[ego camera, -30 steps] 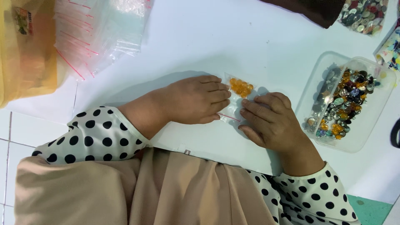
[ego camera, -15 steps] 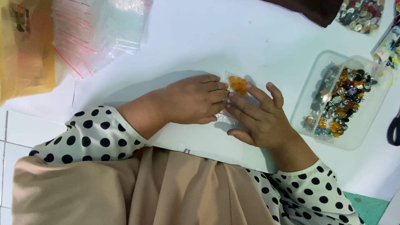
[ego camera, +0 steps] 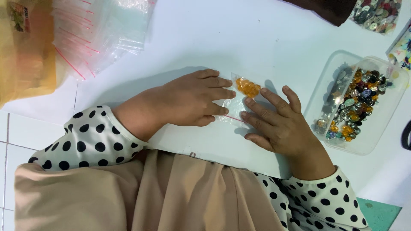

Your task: Sorting small orange buttons and placing them into plastic bags

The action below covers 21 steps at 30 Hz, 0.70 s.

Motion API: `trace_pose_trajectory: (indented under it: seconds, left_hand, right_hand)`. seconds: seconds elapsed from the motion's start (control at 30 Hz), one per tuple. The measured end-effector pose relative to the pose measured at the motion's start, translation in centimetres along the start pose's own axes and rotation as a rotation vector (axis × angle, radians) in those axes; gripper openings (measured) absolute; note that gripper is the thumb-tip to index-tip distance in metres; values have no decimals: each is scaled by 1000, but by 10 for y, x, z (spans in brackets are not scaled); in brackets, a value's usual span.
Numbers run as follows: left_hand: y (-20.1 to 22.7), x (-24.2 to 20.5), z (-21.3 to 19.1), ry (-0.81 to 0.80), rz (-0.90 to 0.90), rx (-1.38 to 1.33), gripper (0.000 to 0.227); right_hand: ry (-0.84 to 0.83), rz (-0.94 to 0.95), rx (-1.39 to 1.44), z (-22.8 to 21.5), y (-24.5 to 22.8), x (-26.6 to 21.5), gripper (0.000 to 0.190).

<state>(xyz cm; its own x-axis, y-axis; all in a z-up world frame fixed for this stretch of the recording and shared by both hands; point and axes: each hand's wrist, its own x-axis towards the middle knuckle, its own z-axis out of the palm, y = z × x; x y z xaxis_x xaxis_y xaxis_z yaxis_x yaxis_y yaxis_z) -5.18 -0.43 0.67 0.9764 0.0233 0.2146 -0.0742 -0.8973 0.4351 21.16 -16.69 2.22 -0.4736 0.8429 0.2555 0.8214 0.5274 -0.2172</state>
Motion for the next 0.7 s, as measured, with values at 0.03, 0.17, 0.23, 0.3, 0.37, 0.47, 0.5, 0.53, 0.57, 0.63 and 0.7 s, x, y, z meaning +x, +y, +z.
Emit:
trace_pose_trajectory:
  seconds: [0.03, 0.17, 0.23, 0.3, 0.37, 0.47, 0.5, 0.53, 0.57, 0.63, 0.7]
  left_hand:
    - [3, 1, -4, 0, 0, -2, 30]
    - [9, 3, -13, -130, -106, -29, 31]
    - [10, 3, -15, -143, -120, -31, 32]
    - [10, 4, -18, -189, -132, -20, 32]
    - [12, 3, -18, -184, -135, -7, 32]
    - [13, 5, -20, -190, -139, 18, 31]
    - [14, 6, -21, -201, -145, 26, 31]
    - [13, 6, -20, -199, -145, 26, 31]
    - [13, 6, -19, -204, -147, 27, 31]
    - [14, 6, -19, -210, -148, 26, 32]
    - [14, 8, -25, -219, -137, 38, 32]
  right_hand:
    - [-2, 1, 1, 1, 0, -1, 44]
    - [-28, -9, -49, 7, -5, -2, 53]
    - [-28, -11, -77, 9, -9, -1, 54]
    - [-51, 1, -121, 10, -11, -1, 55]
    - [-58, 5, -123, 10, -10, -5, 56]
    - [-85, 19, -137, 8, -10, -9, 60]
    - [-109, 25, -144, 6, -10, -11, 63]
    - [-109, 24, -146, 5, -10, -14, 63]
    - [-121, 38, -144, 5, -10, -17, 67]
    - [-133, 53, -142, 4, -12, -20, 72]
    - [-96, 61, -129, 4, -14, -18, 72]
